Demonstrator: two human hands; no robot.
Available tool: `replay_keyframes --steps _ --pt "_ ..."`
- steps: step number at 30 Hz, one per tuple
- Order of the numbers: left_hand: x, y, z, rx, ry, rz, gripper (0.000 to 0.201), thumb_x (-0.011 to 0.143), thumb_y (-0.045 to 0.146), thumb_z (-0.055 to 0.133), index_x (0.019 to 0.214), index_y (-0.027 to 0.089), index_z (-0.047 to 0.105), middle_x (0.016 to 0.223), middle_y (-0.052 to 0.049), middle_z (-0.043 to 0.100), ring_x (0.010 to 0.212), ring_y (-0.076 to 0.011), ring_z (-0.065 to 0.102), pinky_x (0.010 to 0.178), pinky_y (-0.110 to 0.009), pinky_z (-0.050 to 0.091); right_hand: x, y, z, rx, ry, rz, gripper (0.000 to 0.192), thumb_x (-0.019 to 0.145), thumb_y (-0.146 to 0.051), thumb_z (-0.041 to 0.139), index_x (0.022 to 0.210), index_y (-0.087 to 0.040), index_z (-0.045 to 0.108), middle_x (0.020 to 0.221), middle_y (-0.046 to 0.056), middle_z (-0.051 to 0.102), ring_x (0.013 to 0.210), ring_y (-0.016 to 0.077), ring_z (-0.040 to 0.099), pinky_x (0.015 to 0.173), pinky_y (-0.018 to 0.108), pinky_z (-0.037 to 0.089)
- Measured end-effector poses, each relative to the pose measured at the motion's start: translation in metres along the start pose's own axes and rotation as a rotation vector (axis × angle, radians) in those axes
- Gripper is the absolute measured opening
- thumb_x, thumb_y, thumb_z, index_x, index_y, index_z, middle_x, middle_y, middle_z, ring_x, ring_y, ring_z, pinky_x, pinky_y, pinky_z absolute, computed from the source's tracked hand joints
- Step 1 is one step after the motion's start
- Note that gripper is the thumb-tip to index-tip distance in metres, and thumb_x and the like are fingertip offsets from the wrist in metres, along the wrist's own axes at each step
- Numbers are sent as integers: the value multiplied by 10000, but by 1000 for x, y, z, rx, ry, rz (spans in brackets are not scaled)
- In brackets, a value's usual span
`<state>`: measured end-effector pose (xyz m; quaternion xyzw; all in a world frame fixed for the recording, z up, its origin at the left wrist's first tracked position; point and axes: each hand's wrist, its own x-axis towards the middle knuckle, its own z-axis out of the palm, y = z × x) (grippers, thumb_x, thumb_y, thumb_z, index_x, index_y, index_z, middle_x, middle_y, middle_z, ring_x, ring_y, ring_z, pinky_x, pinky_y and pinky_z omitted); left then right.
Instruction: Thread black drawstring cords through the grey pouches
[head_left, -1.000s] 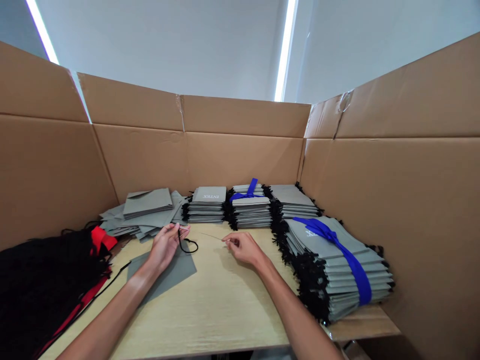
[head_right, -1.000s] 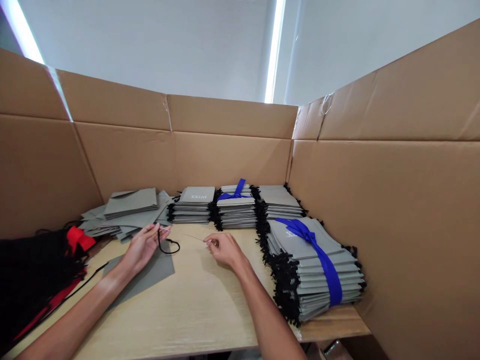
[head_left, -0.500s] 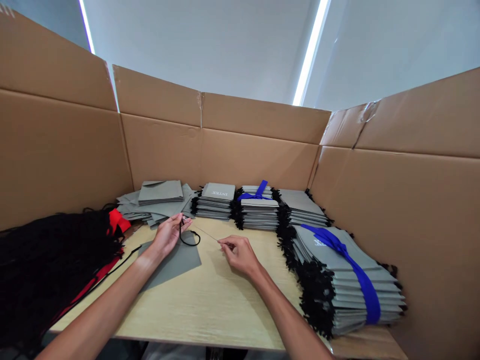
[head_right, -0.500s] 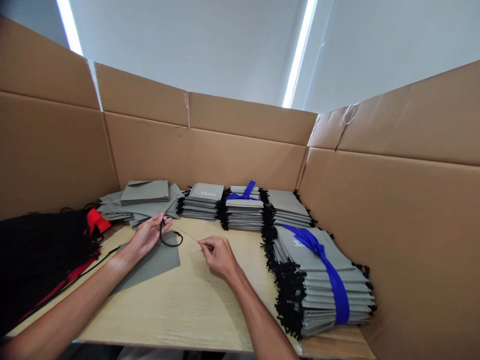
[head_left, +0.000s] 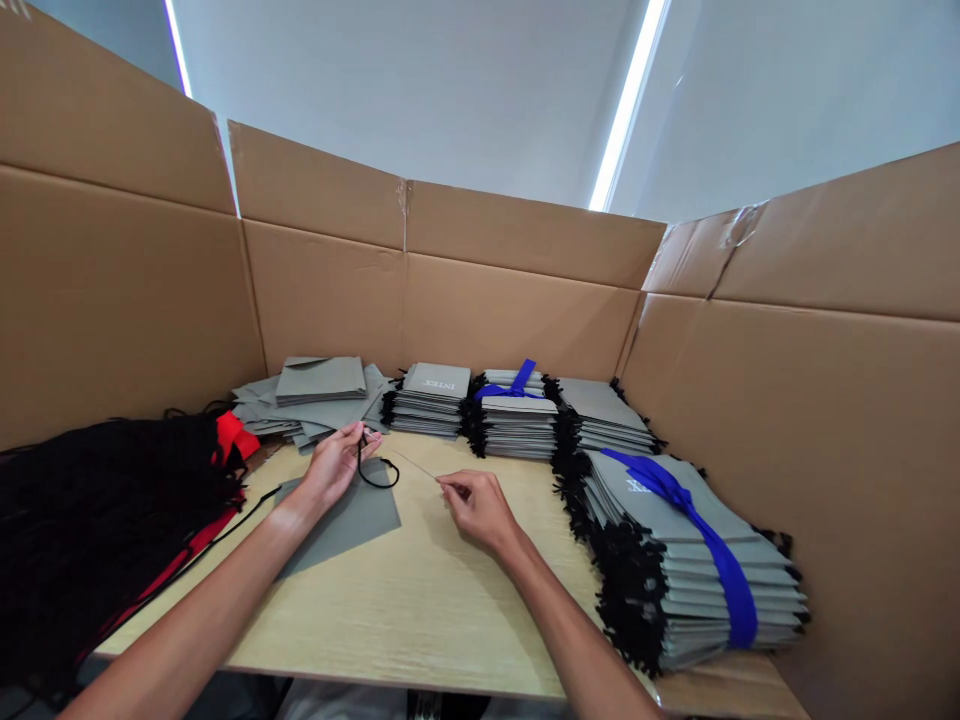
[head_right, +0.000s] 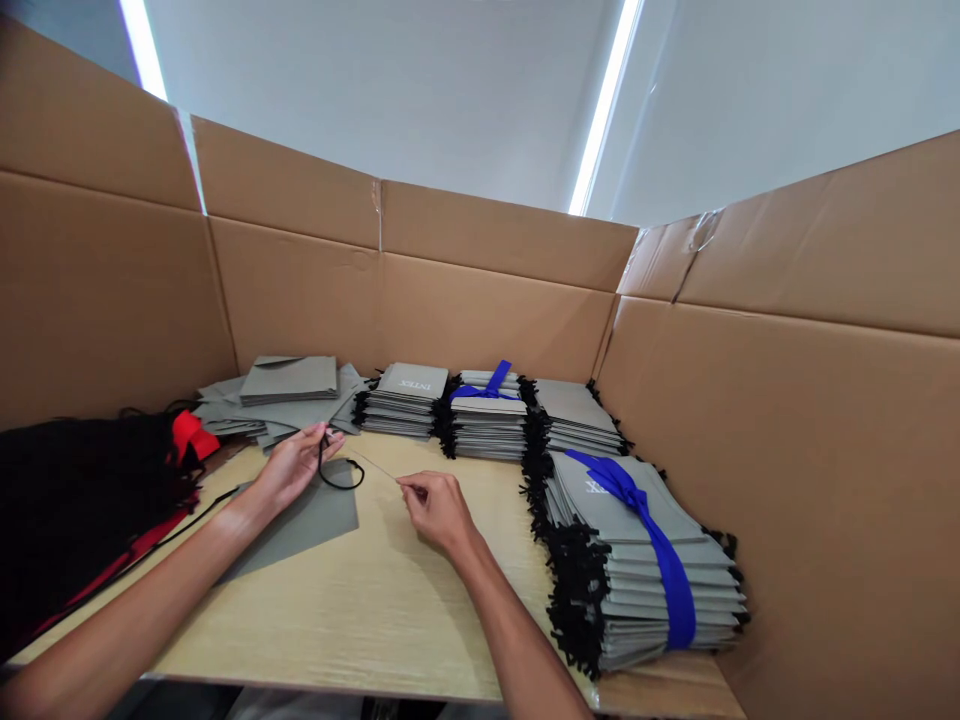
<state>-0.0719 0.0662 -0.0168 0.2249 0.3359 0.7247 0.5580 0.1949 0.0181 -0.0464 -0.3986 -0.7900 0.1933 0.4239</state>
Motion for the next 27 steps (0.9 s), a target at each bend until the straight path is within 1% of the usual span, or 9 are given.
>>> replay_keyframes --steps 2,6,8,12,15,19,23,27 --pt "-1 1 1 2 -8 14 365 1005 -58 522 766 121 731 732 -48 721 688 -135 744 766 -244 689 1 2 -1 27 19 36 264 946 -184 652 1057 -192 891 933 75 859 814 212 785 783 276 588" --pt "-2 0 3 -1 -32 41 347 994 -59 546 767 136 723 747 -32 724 708 -127 744 901 -295 690 3 4 0 51 23 128 227 949 -215 654 952 -190 879 803 48 828 714 198 745 691 262 540" --pt "-1 -1 2 3 -50 59 318 979 -57 569 782 140 723 760 -30 731 721 -132 752 958 -330 680 4 5 0 40 37 163 220 937 -208 653 895 -187 869 768 46 815 687 194 728 680 262 527" --pt "0 -3 0 20 -58 77 273 943 -61 621 795 144 724 766 -27 738 747 -148 768 978 -364 676 5 5 1 19 68 181 220 907 -197 648 856 -185 862 772 51 819 683 195 721 689 265 536" --pt "-1 -2 2 29 -48 68 298 959 -59 599 775 139 724 747 -26 728 736 -146 765 942 -344 686 5 6 3 -24 88 158 211 887 -185 650 860 -186 860 774 53 820 669 193 710 687 264 538" --pt "-6 -1 6 24 -30 52 323 978 -55 572 762 130 726 755 -38 728 707 -134 749 928 -316 687 4 7 5 -107 106 94 191 890 -171 656 860 -192 843 784 58 810 678 193 707 706 262 528" --pt "-6 -3 6 30 -13 34 322 968 -59 566 759 134 717 736 -49 725 715 -149 756 896 -301 692 3 8 5 -245 103 28 168 911 -163 658 886 -195 821 818 64 796 732 198 715 714 259 497" --pt "-3 -6 4 31 24 14 328 954 -62 564 748 150 706 715 -43 722 722 -162 760 864 -307 706 3 11 9 -344 128 -32 152 936 -165 649 897 -205 791 850 61 786 752 190 703 714 253 477"
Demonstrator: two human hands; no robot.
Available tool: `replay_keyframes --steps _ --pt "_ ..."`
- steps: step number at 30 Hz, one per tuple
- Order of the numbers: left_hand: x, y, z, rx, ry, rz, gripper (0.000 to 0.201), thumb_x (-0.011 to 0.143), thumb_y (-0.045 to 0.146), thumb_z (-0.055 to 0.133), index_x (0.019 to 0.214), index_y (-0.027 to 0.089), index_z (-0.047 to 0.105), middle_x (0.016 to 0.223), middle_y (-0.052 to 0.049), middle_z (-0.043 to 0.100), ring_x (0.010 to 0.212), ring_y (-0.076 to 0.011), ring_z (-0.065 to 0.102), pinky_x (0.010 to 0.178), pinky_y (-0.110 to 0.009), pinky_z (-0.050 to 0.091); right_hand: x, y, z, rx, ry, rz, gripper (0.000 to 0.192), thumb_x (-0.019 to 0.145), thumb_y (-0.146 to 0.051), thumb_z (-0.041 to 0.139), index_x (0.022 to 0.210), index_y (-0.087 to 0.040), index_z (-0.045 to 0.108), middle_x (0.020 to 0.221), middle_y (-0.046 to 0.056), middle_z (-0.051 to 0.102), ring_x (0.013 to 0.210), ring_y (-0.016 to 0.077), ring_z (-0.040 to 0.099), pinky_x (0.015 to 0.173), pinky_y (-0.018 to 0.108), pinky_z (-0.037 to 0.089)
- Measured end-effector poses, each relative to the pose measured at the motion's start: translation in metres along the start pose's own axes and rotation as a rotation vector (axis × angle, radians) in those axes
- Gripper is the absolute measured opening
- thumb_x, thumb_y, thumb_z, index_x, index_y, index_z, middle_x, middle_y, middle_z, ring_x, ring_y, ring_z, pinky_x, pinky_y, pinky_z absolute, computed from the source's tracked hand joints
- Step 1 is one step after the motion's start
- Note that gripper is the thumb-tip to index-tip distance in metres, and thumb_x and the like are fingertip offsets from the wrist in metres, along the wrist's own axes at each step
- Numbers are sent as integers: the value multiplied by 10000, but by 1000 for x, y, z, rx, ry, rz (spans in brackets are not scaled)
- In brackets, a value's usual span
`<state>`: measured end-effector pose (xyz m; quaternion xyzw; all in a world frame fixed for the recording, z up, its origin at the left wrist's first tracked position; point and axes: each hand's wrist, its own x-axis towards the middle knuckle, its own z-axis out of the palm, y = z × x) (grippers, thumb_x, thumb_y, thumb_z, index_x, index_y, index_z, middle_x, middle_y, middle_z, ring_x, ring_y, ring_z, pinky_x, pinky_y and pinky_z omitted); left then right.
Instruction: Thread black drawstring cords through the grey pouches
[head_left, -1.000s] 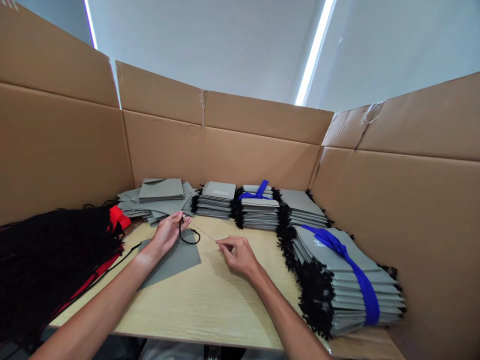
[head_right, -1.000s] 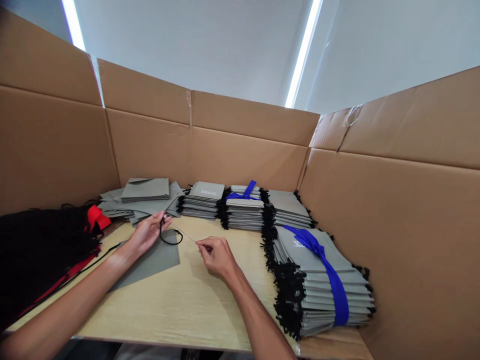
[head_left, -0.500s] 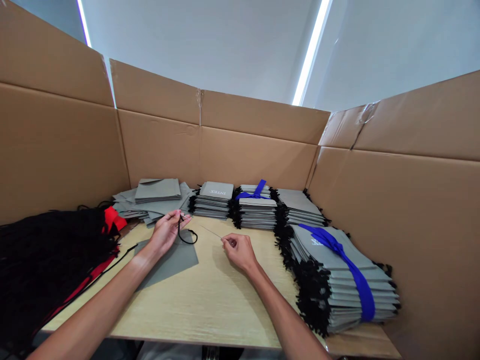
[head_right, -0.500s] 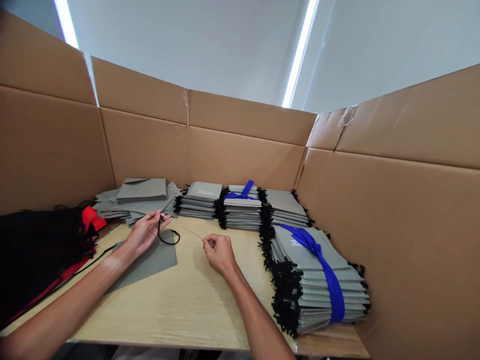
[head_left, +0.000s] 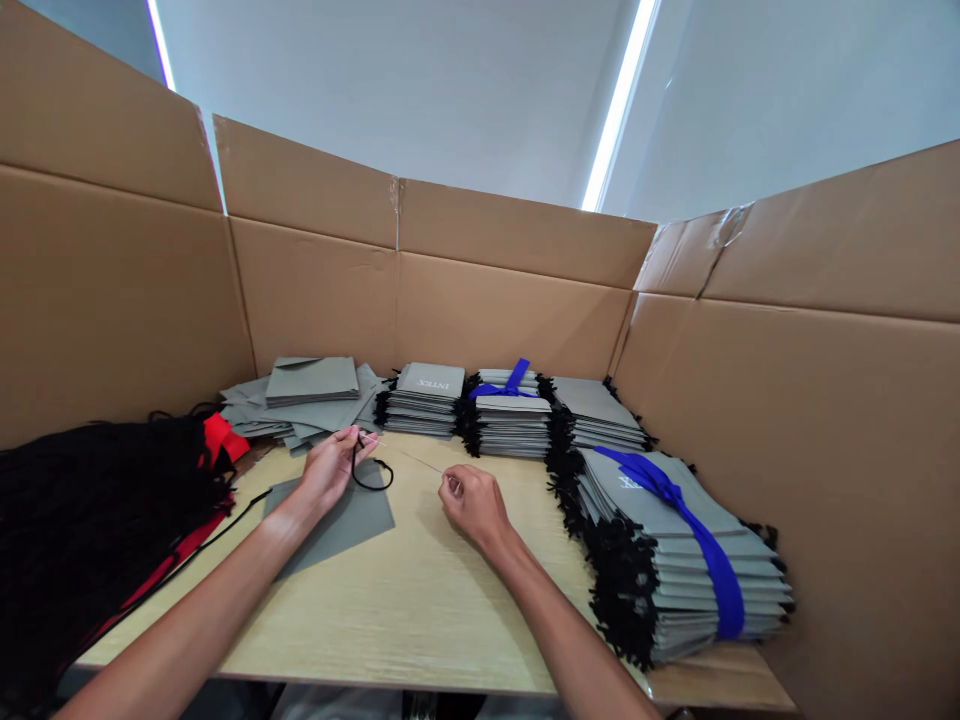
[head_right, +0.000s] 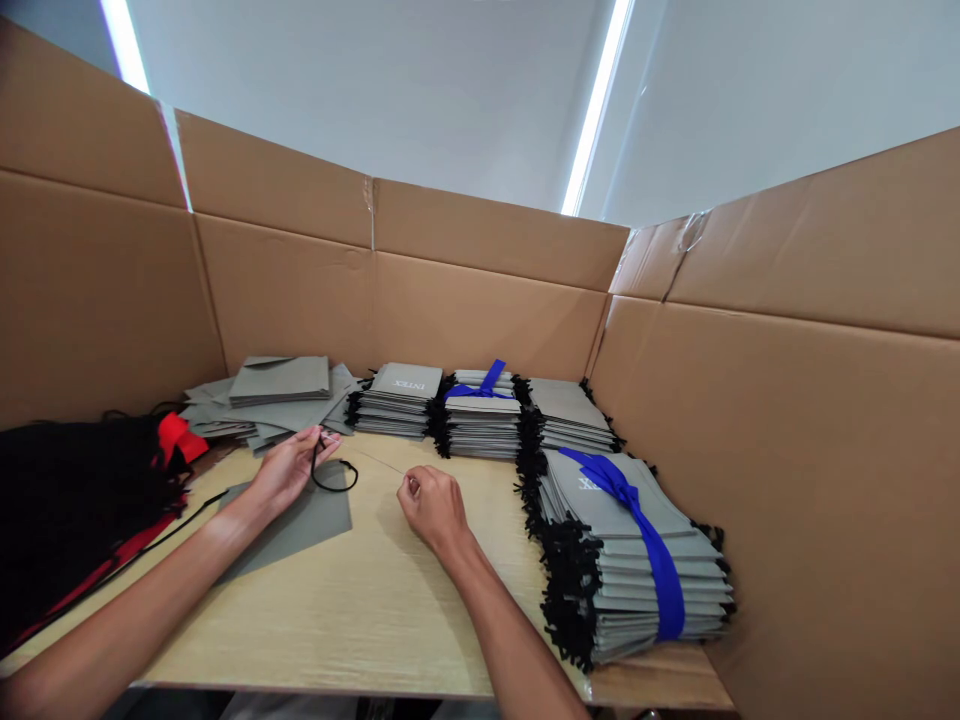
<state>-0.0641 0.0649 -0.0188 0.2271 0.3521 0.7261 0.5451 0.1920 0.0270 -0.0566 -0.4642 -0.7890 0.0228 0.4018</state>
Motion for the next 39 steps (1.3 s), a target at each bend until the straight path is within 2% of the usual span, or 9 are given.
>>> replay_keyframes --steps 8,17,21,24,29,34,39 --pt "3 -5 -1 -36 60 -19 330 940 -64 570 715 143 694 708 -36 704 695 -142 737 876 -293 704 1 2 6 -78 58 -87 152 979 -170 611 920 -202 748 836 62 756 749 195 696 723 264 470" --pt "3 -7 1 -50 74 -16 349 962 -39 567 685 132 692 707 -50 700 694 -134 729 899 -284 693 1 2 8 -115 137 -150 170 1002 -163 587 937 -202 739 825 57 730 762 188 681 753 260 480" --pt "4 -9 -1 -56 77 -6 325 949 -44 582 700 134 690 712 -43 699 684 -127 723 912 -283 687 3 0 8 -114 155 -135 196 1023 -171 572 934 -204 743 837 67 732 792 194 687 776 266 489" --pt "6 -9 -2 -55 80 6 299 930 -49 603 715 138 691 711 -39 700 682 -130 720 888 -279 688 4 -1 3 -84 100 -121 196 1035 -174 581 971 -203 764 876 77 752 819 202 701 804 275 509" --pt "4 -4 -4 -33 82 25 313 937 -26 608 690 139 705 669 -45 690 654 -143 708 781 -243 683 0 3 -9 12 -66 -213 260 1059 -150 559 1148 -202 798 1054 108 814 942 229 746 874 303 548" --pt "1 -1 -3 -3 82 30 369 947 -44 579 662 156 702 622 -32 673 632 -138 697 689 -193 663 -3 3 -10 -8 -148 -257 307 1030 -101 546 1141 -198 815 971 91 803 931 226 741 859 294 551" --pt "-1 0 -1 14 67 30 387 969 -42 560 668 155 700 627 -34 681 616 -137 697 672 -195 666 -3 2 -9 6 -148 -244 295 1025 -104 561 1129 -201 819 982 86 814 937 226 750 862 290 547"
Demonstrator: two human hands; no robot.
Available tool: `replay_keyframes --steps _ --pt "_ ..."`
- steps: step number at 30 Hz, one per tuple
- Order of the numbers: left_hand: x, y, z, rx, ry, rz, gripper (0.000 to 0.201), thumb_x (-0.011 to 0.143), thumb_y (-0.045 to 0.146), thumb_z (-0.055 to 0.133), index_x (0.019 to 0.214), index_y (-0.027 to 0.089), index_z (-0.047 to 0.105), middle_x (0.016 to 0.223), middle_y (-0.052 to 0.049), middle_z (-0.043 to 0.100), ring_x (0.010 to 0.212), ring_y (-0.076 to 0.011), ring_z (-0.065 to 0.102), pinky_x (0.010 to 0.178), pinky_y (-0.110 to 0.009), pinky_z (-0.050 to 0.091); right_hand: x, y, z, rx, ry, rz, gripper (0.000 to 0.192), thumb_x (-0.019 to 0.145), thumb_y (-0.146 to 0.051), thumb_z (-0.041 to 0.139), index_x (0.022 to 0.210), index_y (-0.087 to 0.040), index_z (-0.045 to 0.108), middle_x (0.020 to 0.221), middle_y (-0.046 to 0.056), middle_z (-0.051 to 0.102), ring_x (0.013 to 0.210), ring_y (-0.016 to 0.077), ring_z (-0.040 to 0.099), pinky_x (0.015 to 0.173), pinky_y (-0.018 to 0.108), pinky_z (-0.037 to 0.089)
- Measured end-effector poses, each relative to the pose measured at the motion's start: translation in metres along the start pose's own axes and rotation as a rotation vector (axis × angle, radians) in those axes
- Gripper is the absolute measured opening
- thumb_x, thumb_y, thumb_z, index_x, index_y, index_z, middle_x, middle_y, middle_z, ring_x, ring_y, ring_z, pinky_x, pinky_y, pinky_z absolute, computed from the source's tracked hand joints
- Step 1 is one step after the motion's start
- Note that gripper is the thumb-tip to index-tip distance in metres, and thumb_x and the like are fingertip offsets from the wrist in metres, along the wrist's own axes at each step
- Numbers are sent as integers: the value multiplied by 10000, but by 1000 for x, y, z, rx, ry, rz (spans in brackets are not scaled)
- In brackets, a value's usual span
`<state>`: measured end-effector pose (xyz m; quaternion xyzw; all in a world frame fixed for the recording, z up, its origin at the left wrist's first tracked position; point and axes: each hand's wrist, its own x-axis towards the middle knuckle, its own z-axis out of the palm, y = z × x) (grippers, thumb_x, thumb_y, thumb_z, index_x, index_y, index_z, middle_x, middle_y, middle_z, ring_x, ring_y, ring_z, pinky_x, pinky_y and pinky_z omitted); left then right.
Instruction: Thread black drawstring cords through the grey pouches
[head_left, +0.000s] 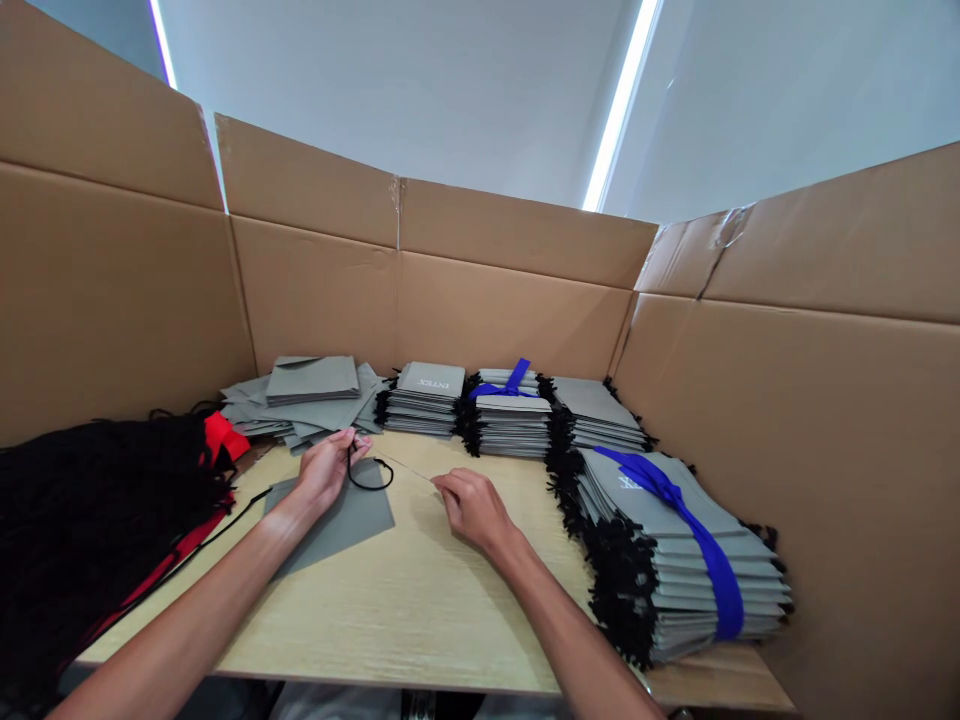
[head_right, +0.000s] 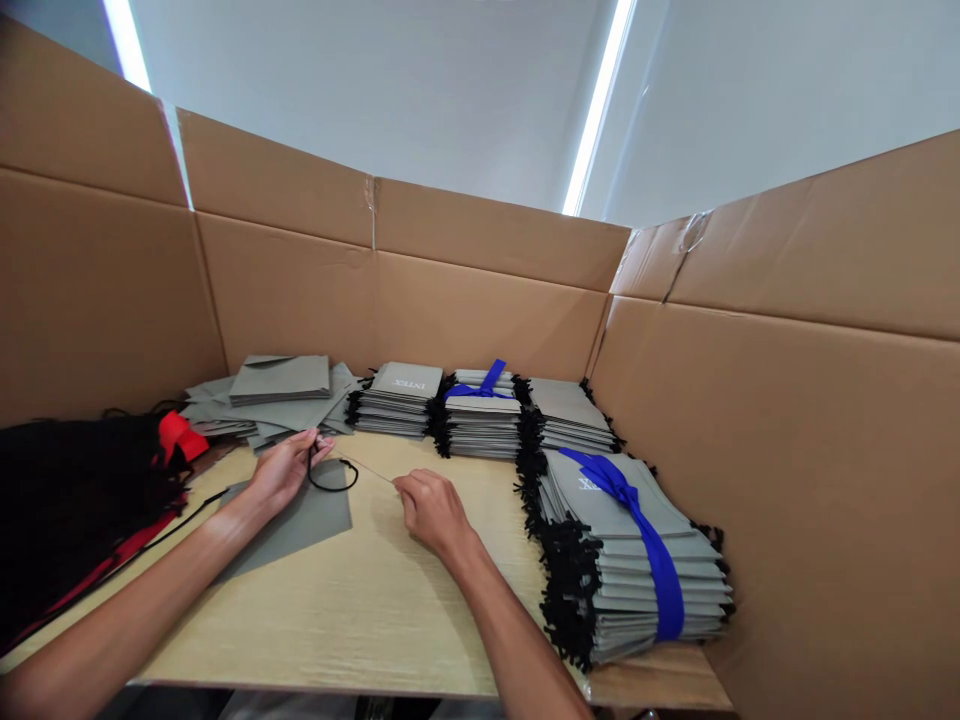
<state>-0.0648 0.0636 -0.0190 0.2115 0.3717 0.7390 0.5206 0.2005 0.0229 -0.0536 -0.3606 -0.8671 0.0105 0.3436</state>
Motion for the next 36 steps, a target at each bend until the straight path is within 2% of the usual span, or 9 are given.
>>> replay_keyframes --steps 6,10,13,17,19,22,28,31,36 --pt "-7 -1 2 22 -29 16 333 964 -30 590 713 148 718 664 -36 710 663 -141 731 735 -222 676 1 3 -6 -2 28 163 218 1040 -201 624 1083 -200 838 1038 105 835 969 250 764 897 322 556" --pt "-24 -20 16 77 -142 54 129 855 73 828 773 140 755 742 -40 760 743 -161 753 799 -250 667 6 -1 -11 4 63 242 208 1025 -311 707 1144 -191 828 1116 129 826 1083 273 738 1025 375 533" --pt "-39 -41 36 207 -363 113 350 697 370 1019 824 151 777 807 -45 789 794 -187 753 804 -281 643 12 -8 -14 170 109 239 277 1048 -311 674 1281 -203 777 1159 103 818 1045 233 739 1012 357 539" --pt "-49 -56 58 419 -537 224 527 622 621 1002 831 177 810 876 -76 827 824 -213 743 770 -296 601 18 -14 -18 363 198 329 285 1082 -283 559 1287 -199 738 1054 75 813 888 199 737 850 308 552" --pt "-51 -59 62 467 -545 244 536 617 640 993 854 189 826 910 -93 846 843 -238 758 791 -327 605 20 -14 -20 405 224 396 270 1037 -268 597 1262 -191 726 960 54 794 783 181 705 742 276 529" --pt "-57 -63 60 457 -523 217 542 599 632 995 884 199 838 950 -111 862 882 -273 783 831 -366 617 21 -13 -22 481 210 434 277 964 -248 652 1227 -197 724 959 34 778 626 131 592 597 236 447" --pt "-67 -68 54 392 -465 157 544 581 610 1005 890 193 845 994 -123 865 940 -284 786 873 -375 604 24 -6 -25 857 73 471 319 917 -292 680 1226 -216 705 1096 48 750 620 104 555 526 211 416" --pt "-68 -67 53 386 -463 140 535 592 609 1001 895 196 849 1000 -115 861 945 -274 771 866 -363 588 24 -2 -29 961 4 497 370 899 -412 766 1210 -221 705 1018 33 733 569 92 475 488 212 366" --pt "-70 -65 52 412 -505 104 542 649 614 960 964 189 846 1009 -110 850 878 -245 747 773 -323 566 22 1 -33 983 1 495 559 821 -599 877 1195 -210 734 841 5 680 627 117 482 550 227 376"
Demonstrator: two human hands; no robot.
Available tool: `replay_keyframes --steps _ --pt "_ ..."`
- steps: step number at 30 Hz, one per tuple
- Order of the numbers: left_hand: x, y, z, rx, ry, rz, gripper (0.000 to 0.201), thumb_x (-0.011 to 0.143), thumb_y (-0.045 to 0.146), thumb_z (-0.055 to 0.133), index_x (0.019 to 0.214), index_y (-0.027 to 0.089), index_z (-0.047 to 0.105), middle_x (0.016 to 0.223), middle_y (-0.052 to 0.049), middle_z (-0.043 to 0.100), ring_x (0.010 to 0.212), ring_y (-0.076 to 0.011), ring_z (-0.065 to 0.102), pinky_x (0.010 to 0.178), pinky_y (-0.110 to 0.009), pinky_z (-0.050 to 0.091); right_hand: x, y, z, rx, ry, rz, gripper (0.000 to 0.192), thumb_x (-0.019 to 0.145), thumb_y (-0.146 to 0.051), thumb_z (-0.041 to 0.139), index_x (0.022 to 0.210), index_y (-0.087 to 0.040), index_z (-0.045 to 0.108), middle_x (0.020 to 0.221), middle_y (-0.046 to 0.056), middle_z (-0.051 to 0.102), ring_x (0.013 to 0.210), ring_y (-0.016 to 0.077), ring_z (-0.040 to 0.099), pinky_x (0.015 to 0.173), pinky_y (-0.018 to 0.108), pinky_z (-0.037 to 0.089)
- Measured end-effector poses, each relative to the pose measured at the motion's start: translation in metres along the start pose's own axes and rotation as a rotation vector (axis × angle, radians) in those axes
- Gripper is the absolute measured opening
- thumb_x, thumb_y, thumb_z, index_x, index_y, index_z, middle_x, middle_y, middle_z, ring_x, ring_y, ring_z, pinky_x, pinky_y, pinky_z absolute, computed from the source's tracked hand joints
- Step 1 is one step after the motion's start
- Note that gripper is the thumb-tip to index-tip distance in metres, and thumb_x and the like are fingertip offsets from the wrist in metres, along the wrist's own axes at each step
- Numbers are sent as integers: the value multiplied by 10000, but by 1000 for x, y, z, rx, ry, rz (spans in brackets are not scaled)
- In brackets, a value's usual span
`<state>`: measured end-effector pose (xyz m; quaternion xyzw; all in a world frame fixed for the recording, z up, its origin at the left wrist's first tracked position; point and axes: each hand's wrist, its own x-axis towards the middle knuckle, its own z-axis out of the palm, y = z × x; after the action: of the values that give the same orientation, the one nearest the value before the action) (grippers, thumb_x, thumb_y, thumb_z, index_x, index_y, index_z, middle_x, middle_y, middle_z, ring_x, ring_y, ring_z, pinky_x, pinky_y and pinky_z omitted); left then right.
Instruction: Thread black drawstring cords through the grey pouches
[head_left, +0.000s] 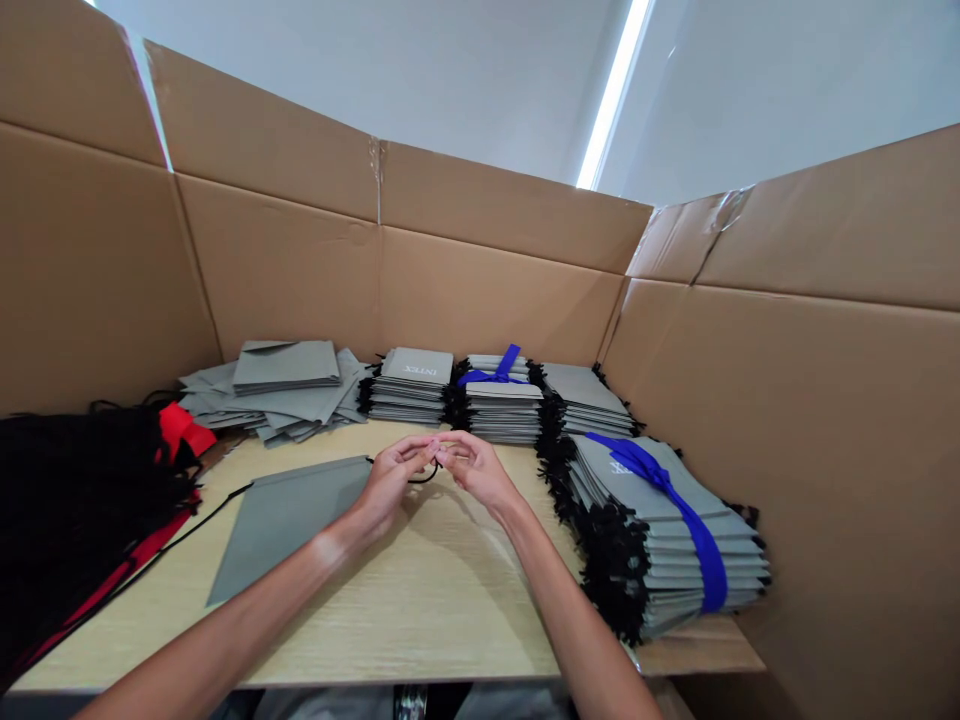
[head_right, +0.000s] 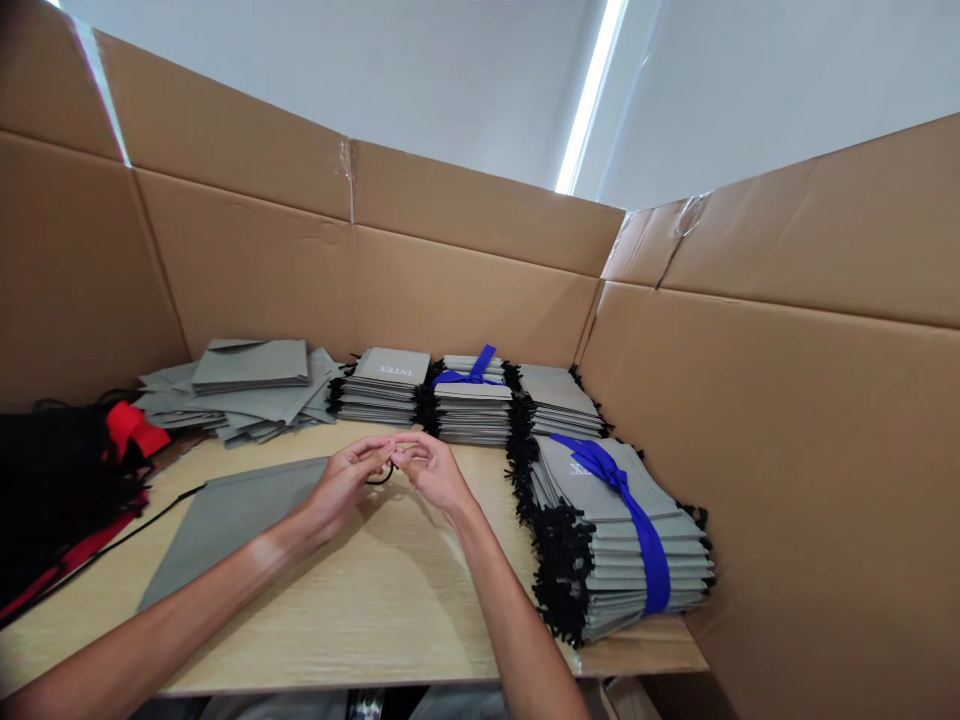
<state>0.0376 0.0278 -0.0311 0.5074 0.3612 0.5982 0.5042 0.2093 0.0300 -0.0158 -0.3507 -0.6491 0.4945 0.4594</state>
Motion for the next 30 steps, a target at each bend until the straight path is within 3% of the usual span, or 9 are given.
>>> replay_keyframes --steps 3,5,9,11,14,19,24,27,30 --pt "9 8 -12 160 -130 48 489 751 624 874 969 189 832 965 -102 844 865 -248 752 769 -319 572 -1 3 -1 -51 4 -4 514 856 -541 856 1232 -213 734 823 3 692 672 143 556 607 239 420" --pt "18 16 -33 368 -206 134 468 816 634 797 979 196 820 961 -98 845 895 -273 767 804 -341 591 -1 7 -1 -130 35 -19 428 902 -426 808 1265 -214 729 854 18 735 744 167 630 657 247 454" --pt "30 21 -96 950 -129 306 423 950 552 597 1083 205 800 1085 -126 852 958 -326 793 905 -421 618 -2 11 -6 -416 117 -36 304 926 -186 681 1216 -205 771 929 42 804 790 175 691 713 259 472" --pt "27 16 -124 1208 -99 347 402 954 442 526 1061 175 807 1163 -191 839 1110 -387 779 1017 -487 596 -3 11 -8 -572 165 -46 289 913 -129 660 1149 -211 804 966 46 824 850 185 727 783 270 492" --pt "14 3 -147 1397 -151 319 409 961 328 476 1122 159 811 1194 -197 837 1143 -379 783 1055 -488 590 -6 7 -9 -768 210 2 302 917 -134 667 1144 -239 837 1053 56 847 990 228 774 877 290 514" --pt "-7 -11 -138 1393 -170 435 392 1029 328 477 1221 213 798 1255 -126 835 1176 -325 777 1065 -440 596 -14 -1 -2 -904 126 54 348 944 -167 657 1203 -273 864 1189 59 853 1144 257 782 952 292 530" --pt "-7 -7 -104 1170 -319 540 260 1008 358 590 1115 249 799 1122 -108 842 1080 -314 776 1013 -434 599 -13 3 5 -761 -105 -19 342 870 -140 692 1118 -253 897 1051 46 872 942 220 791 831 253 534" --pt "1 0 -79 1019 -413 411 185 931 352 678 1020 246 800 1022 -100 837 964 -305 775 906 -400 597 -8 9 2 -602 -231 37 344 816 -102 695 1054 -233 907 857 12 844 754 174 720 668 217 488" --pt "13 10 -59 901 -585 216 168 877 338 697 966 230 790 935 -78 830 850 -276 762 781 -339 563 -5 13 -7 -464 -331 169 312 775 -115 721 1008 -208 907 677 -32 752 591 126 588 544 197 403"
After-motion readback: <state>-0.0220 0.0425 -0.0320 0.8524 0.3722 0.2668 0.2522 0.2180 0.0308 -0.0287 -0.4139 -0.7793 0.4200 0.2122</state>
